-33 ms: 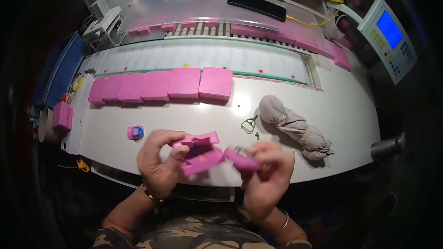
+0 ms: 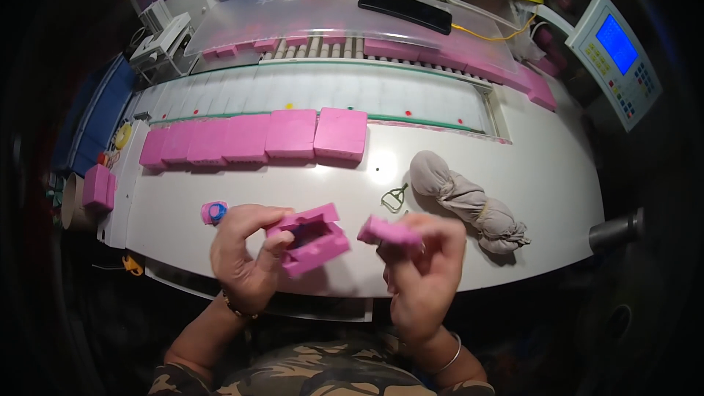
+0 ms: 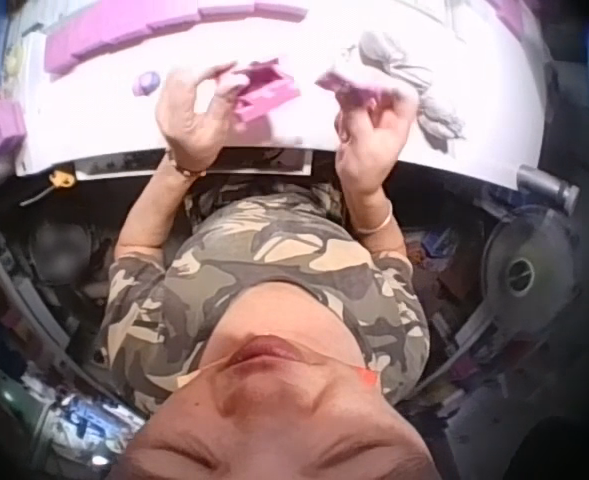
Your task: Manually assemble parts into a small mold or container to create figurines or jewelry components.
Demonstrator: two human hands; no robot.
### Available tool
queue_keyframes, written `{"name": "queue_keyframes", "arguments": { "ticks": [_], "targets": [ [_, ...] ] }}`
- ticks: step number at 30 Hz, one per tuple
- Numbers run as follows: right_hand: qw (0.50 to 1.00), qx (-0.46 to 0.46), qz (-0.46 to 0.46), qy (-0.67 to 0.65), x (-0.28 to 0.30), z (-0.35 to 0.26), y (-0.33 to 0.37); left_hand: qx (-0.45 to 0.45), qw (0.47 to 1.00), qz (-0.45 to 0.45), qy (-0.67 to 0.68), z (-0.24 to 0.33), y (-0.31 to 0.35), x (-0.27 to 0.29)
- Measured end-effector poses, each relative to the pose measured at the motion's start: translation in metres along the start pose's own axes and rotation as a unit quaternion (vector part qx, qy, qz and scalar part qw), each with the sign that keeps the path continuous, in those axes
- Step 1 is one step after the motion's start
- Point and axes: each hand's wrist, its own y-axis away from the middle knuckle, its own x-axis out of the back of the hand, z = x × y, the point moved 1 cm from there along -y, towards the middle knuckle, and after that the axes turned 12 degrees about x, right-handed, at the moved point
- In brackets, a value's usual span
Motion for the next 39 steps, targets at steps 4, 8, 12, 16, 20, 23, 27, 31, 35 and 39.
{"name": "queue_keyframes", "arguments": {
  "ticks": [4,8,12,16,20,23,27,31,35,39],
  "targets": [
    [0.977,-0.182,-0.028,-0.108,0.012,0.011,-0.017,-0.12,0.985,-0.019,-0.119,-0.009,0.002,0.01],
    [0.962,-0.242,-0.054,-0.117,0.015,0.017,-0.013,-0.066,0.981,-0.152,-0.106,0.001,0.018,0.005],
    [0.96,-0.249,-0.068,-0.113,0.016,0.018,-0.006,0.075,0.986,-0.146,0.007,0.006,0.014,0.004],
    [0.964,-0.241,-0.102,-0.053,0.012,0.009,-0.001,0.217,0.955,-0.164,0.121,0.018,0.007,0.0],
    [0.985,-0.11,-0.124,0.042,0.014,0.012,0.009,0.112,0.977,-0.173,0.062,0.018,-0.001,-0.006],
    [0.968,0.001,-0.189,0.163,0.02,0.01,0.011,0.125,0.964,-0.22,0.079,0.019,0.002,-0.006],
    [0.971,-0.021,-0.196,0.137,0.021,0.007,0.012,0.248,0.921,-0.259,0.151,0.023,0.007,-0.006],
    [0.982,-0.034,-0.178,0.061,0.019,0.01,0.009,0.385,0.847,-0.254,0.264,0.029,0.011,-0.008],
    [0.975,-0.149,-0.127,-0.109,0.016,0.006,0.009,0.442,0.785,-0.223,0.372,0.023,0.014,-0.01],
    [0.981,-0.115,-0.133,-0.08,0.022,0.01,0.01,0.446,0.777,-0.238,0.375,0.026,0.015,-0.009]
  ]
}}
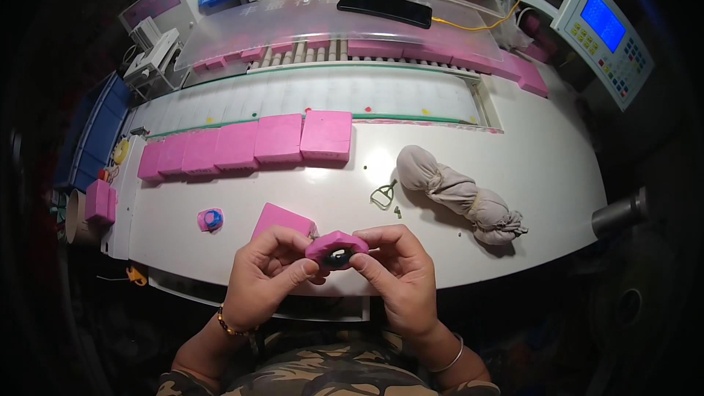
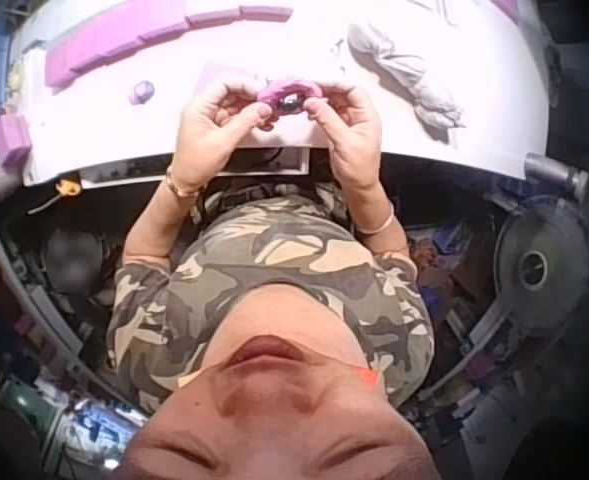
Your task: Manually assemble parts into a small mold or container to create figurines or jewelry components.
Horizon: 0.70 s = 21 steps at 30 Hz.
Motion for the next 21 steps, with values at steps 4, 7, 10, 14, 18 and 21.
{"name": "queue_keyframes", "arguments": {
  "ticks": [4,7,10,14,18,21],
  "targets": [
    [0.993,0.062,0.01,0.105,0.0,0.0,0.0,-0.112,0.965,0.073,-0.223,0.008,0.005,0.001],
    [0.925,0.19,-0.072,0.321,-0.003,-0.009,-0.006,-0.237,0.908,0.098,-0.331,0.022,0.004,0.0],
    [0.908,0.202,-0.103,0.353,-0.006,-0.012,-0.005,-0.298,0.864,0.101,-0.393,0.025,0.003,-0.003],
    [0.899,0.185,-0.132,0.374,-0.011,-0.016,-0.006,-0.277,0.871,0.096,-0.395,0.015,0.0,-0.001],
    [0.918,0.155,-0.138,0.337,-0.009,-0.013,-0.006,-0.299,0.859,0.096,-0.404,0.013,0.0,-0.004],
    [0.979,0.041,-0.063,0.191,-0.005,-0.002,0.0,-0.239,0.907,0.095,-0.335,0.006,0.002,-0.002]
  ]
}}
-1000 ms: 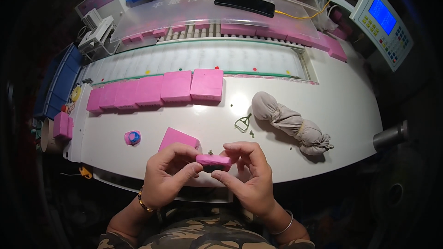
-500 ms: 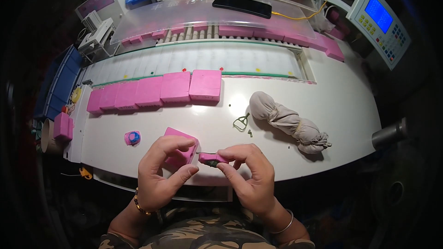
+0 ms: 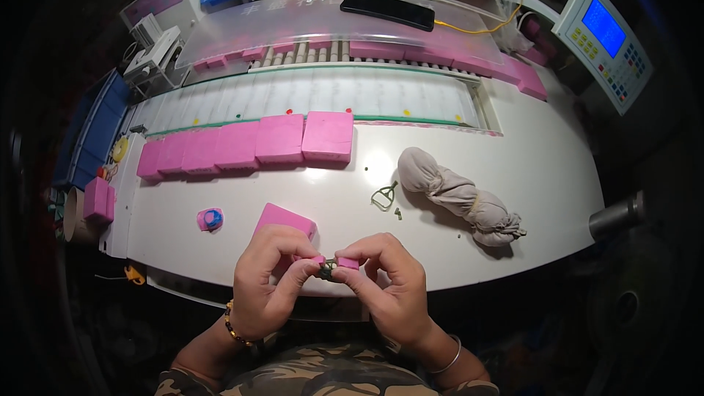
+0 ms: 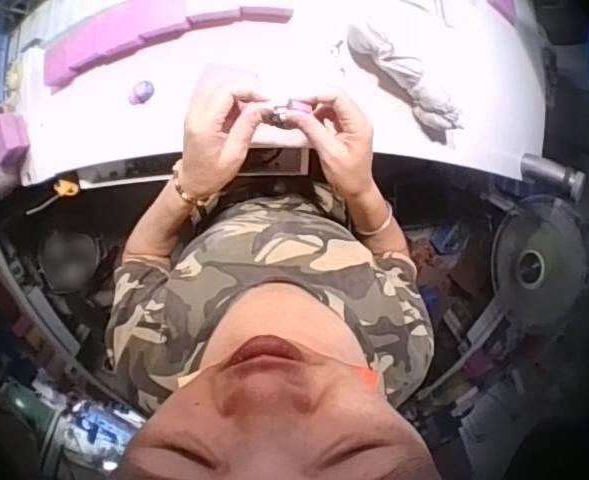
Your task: Manually assemble parts into a small mold or container to create figurines or jewelry components.
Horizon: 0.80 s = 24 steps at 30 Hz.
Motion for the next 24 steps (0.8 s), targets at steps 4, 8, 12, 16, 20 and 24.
{"name": "queue_keyframes", "arguments": {
  "ticks": [4,8,12,16,20,24],
  "targets": [
    [0.994,0.007,0.033,-0.101,-0.008,0.001,-0.002,0.004,0.999,0.023,0.043,-0.005,0.004,-0.006],
    [0.993,0.02,0.065,-0.101,-0.013,0.0,-0.003,0.06,0.991,0.003,0.12,-0.008,0.006,-0.009],
    [0.981,0.051,0.147,-0.119,-0.014,0.004,-0.001,0.075,0.978,0.015,0.193,-0.01,0.004,-0.013],
    [0.974,0.052,0.154,-0.158,-0.015,0.008,-0.004,0.079,0.971,0.013,0.227,-0.012,0.003,-0.015],
    [0.982,0.032,0.117,-0.148,-0.015,0.005,-0.004,0.125,0.958,0.026,0.258,-0.011,0.002,-0.014],
    [0.99,-0.013,0.06,-0.127,-0.014,0.001,-0.006,0.132,0.96,0.015,0.245,-0.014,0.003,-0.014]
  ]
}}
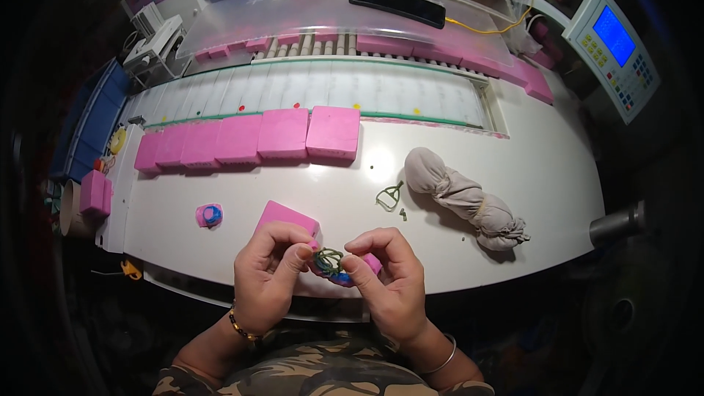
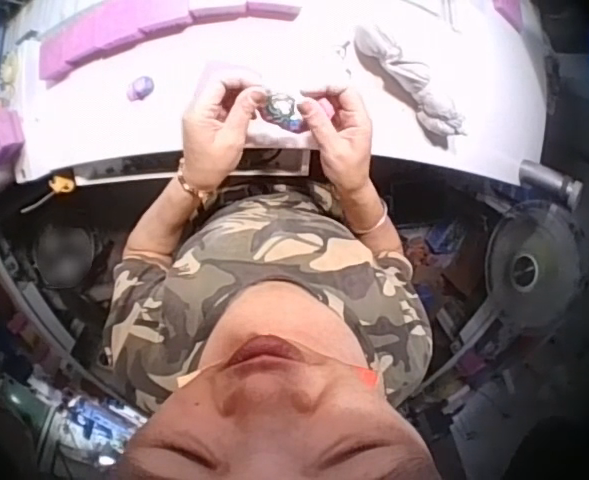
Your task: Manually assemble parts into a small mold or container to create figurines or jewelry components.
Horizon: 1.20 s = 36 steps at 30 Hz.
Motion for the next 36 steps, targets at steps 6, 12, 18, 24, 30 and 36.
{"name": "queue_keyframes", "arguments": {
  "ticks": [6,12,18,24,30,36],
  "targets": [
    [0.932,0.131,-0.121,0.317,0.005,-0.017,-0.017,-0.039,0.993,-0.015,-0.113,0.0,0.0,0.002],
    [0.897,0.155,-0.189,0.368,0.007,-0.014,-0.019,-0.06,0.991,0.003,-0.12,-0.002,0.0,0.0],
    [0.955,0.06,-0.128,0.263,0.006,-0.01,-0.011,-0.044,0.999,-0.006,-0.032,-0.005,0.003,-0.003],
    [0.979,0.015,-0.072,0.191,0.007,-0.004,-0.005,-0.081,0.997,0.017,-0.009,-0.008,0.005,-0.004],
    [0.995,0.009,0.008,0.097,0.005,0.001,0.001,-0.108,0.993,0.041,-0.038,-0.007,0.009,-0.006],
    [0.998,-0.006,0.05,0.044,0.008,0.007,0.001,-0.225,0.958,0.005,-0.18,-0.002,0.008,-0.005]
  ]
}}
